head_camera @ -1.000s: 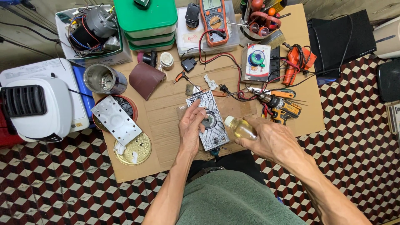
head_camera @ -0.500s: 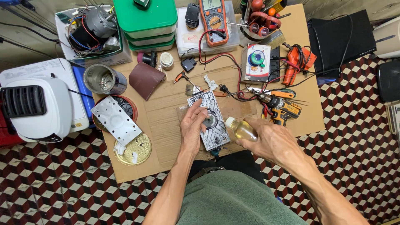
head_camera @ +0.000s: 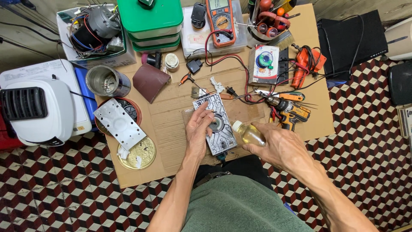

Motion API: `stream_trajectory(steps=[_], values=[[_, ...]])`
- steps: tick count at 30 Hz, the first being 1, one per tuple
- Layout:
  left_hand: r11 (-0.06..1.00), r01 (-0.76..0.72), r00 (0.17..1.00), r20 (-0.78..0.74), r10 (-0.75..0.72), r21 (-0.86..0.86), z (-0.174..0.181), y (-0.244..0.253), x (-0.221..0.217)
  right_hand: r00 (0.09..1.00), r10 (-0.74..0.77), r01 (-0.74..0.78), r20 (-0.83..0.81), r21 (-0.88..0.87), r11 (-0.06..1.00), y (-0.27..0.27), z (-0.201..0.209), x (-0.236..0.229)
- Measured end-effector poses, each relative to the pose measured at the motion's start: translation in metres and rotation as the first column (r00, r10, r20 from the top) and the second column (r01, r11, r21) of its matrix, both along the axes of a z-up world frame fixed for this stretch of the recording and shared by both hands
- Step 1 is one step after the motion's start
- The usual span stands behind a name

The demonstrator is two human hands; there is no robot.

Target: Assembling, lubricating, and testing a jigsaw power tool on a workshop bench.

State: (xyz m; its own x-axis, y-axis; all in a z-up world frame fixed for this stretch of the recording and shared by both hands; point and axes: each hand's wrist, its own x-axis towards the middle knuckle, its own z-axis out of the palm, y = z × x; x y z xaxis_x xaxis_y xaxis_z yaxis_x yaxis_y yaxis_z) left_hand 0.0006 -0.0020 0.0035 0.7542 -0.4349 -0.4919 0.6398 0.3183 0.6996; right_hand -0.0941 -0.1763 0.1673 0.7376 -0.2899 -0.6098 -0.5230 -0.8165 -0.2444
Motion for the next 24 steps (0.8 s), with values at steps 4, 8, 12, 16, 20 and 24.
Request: stream_trajectory(steps=[4,8,12,16,20,24], values=[[1.000,0.001,1.000,0.004,-0.001,0.001,-0.001,0.001,0.000,0.994,-0.053,0.054,-0.096,0.007,0.999,0.002,0.001,0.003],[1.000,-0.001,1.000,0.002,0.001,-0.002,-0.002,0.000,0.000,0.998,-0.027,0.027,-0.059,0.004,1.000,-0.002,-0.002,-0.002],[1.000,-0.004,1.000,-0.004,0.005,0.008,-0.001,0.000,0.000,0.999,-0.001,0.001,0.033,0.001,1.000,0.000,-0.004,-0.002],[1.000,-0.007,1.000,0.006,0.007,0.004,-0.004,0.000,0.000,0.994,-0.049,0.046,-0.100,-0.032,0.998,0.001,0.007,0.007],[1.000,-0.013,1.000,0.025,0.013,0.009,-0.003,0.001,0.001,0.943,-0.278,0.280,-0.183,-0.018,0.960,-0.018,0.002,0.008],[0.999,0.002,1.000,0.006,-0.002,0.046,0.000,0.001,0.001,0.789,-0.492,0.441,0.367,0.218,0.871,-0.045,-0.037,0.020]])
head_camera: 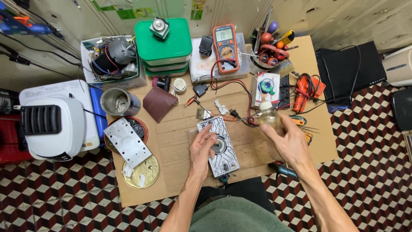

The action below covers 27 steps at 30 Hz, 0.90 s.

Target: Assembling, lubricating, and testing a jigsaw power tool on a workshop bench.

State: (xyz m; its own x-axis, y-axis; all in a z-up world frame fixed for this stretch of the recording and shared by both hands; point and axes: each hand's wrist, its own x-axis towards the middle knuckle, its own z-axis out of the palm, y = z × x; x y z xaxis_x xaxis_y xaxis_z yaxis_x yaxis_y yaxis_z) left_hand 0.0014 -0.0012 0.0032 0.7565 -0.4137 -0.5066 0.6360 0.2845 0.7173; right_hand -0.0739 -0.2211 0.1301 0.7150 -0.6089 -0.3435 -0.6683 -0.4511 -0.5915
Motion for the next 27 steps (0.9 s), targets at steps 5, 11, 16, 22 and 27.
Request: stream_trajectory(steps=[5,11,16,22,27], values=[[1.000,0.004,1.000,0.011,-0.005,0.021,0.002,0.003,-0.002,0.983,-0.080,0.067,0.164,0.082,0.994,-0.020,-0.070,0.055],[0.998,0.000,1.000,-0.007,0.000,0.068,0.011,0.002,-0.001,0.977,0.093,-0.107,0.194,0.063,0.992,-0.026,-0.120,0.110],[0.998,-0.014,0.999,-0.041,0.016,0.053,0.005,0.004,-0.007,0.791,0.432,-0.407,0.434,-0.156,0.900,0.006,-0.082,0.150],[0.999,-0.036,0.998,-0.046,0.035,-0.020,0.004,-0.001,-0.010,0.845,0.430,-0.467,0.317,0.046,0.883,0.059,-0.057,0.227],[0.999,-0.047,0.997,-0.069,0.046,-0.018,0.011,-0.005,-0.010,0.758,0.517,-0.521,0.396,-0.108,0.847,0.072,-0.076,0.243]])
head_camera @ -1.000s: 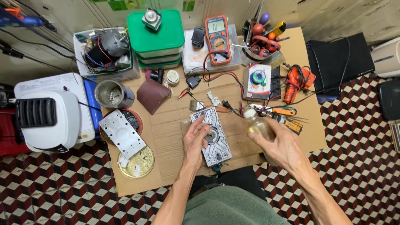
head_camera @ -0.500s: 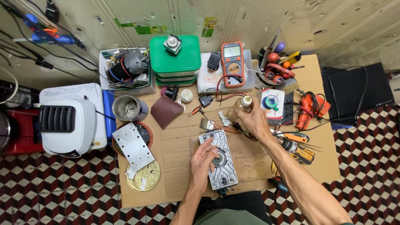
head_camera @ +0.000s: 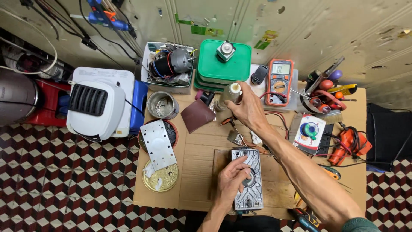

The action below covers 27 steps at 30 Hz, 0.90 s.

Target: Assembling, lubricating, and testing a jigsaw power tool on a workshop bench.

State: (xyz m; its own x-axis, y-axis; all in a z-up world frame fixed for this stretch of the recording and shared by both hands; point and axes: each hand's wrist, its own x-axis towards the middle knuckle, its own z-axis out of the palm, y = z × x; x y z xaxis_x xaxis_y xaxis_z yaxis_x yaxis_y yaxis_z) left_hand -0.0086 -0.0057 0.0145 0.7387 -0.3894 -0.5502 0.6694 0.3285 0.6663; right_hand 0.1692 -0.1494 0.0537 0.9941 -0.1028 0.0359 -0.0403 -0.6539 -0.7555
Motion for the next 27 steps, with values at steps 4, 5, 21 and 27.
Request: stream_trajectory(steps=[4,5,21,27], values=[[1.000,0.003,1.000,-0.008,-0.003,-0.020,-0.003,-0.003,-0.003,0.979,-0.045,0.011,-0.197,-0.167,0.986,-0.007,-0.014,-0.011],[1.000,0.002,1.000,-0.012,-0.002,-0.019,-0.004,-0.003,-0.003,0.979,-0.044,0.010,-0.201,-0.167,0.986,-0.009,-0.027,-0.011],[0.999,0.038,0.998,0.041,-0.039,0.002,-0.013,-0.002,-0.001,0.963,0.009,0.019,-0.269,0.100,0.995,-0.038,-0.057,-0.042],[0.995,0.102,0.994,0.046,-0.102,0.003,-0.018,0.005,-0.003,0.841,-0.363,0.524,-0.401,0.432,0.734,-0.054,-0.018,-0.195]])
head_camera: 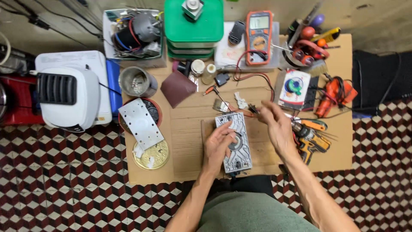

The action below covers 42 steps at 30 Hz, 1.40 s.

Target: Assembling, lubricating, and testing a jigsaw power tool on a workshop bench.

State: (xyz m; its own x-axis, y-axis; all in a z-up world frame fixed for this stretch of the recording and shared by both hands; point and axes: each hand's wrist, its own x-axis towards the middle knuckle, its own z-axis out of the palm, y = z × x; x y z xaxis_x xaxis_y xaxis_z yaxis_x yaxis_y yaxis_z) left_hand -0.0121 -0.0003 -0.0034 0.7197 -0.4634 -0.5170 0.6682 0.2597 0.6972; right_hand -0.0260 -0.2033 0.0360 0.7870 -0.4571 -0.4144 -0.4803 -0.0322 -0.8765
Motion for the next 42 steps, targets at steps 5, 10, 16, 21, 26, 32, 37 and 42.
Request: stream_trajectory(steps=[5,10,16,21,26,32,37,42], values=[[1.000,-0.001,0.999,0.051,0.000,0.018,0.003,0.007,0.009,0.982,0.132,-0.140,-0.133,-0.056,0.989,0.061,-0.006,-0.087],[0.998,-0.007,0.998,0.062,0.002,0.067,0.001,0.008,0.014,0.957,0.229,-0.262,-0.179,-0.188,0.947,0.100,-0.001,-0.088],[0.954,-0.011,0.950,0.302,-0.084,0.299,-0.005,0.030,0.007,0.979,0.176,-0.193,-0.106,-0.182,0.964,0.104,-0.008,-0.091],[0.825,-0.031,0.806,0.503,-0.313,0.564,0.018,0.036,0.000,0.981,0.189,-0.195,-0.050,-0.187,0.963,0.105,-0.012,-0.091],[0.737,-0.054,0.701,0.551,-0.452,0.674,0.026,0.030,0.003,0.982,0.189,-0.190,-0.023,-0.192,0.963,0.104,-0.017,-0.094],[0.767,-0.109,0.500,0.702,-0.508,0.632,0.034,0.031,0.006,0.978,0.203,-0.207,-0.041,-0.220,0.953,0.103,-0.018,-0.093],[0.718,-0.094,0.426,0.680,-0.597,0.689,0.039,0.028,0.006,0.974,0.195,-0.212,-0.119,-0.160,0.964,0.103,-0.017,-0.092],[0.686,-0.085,0.417,0.651,-0.634,0.723,0.042,0.024,0.007,0.973,0.195,-0.215,-0.127,-0.169,0.962,0.102,-0.021,-0.093]])
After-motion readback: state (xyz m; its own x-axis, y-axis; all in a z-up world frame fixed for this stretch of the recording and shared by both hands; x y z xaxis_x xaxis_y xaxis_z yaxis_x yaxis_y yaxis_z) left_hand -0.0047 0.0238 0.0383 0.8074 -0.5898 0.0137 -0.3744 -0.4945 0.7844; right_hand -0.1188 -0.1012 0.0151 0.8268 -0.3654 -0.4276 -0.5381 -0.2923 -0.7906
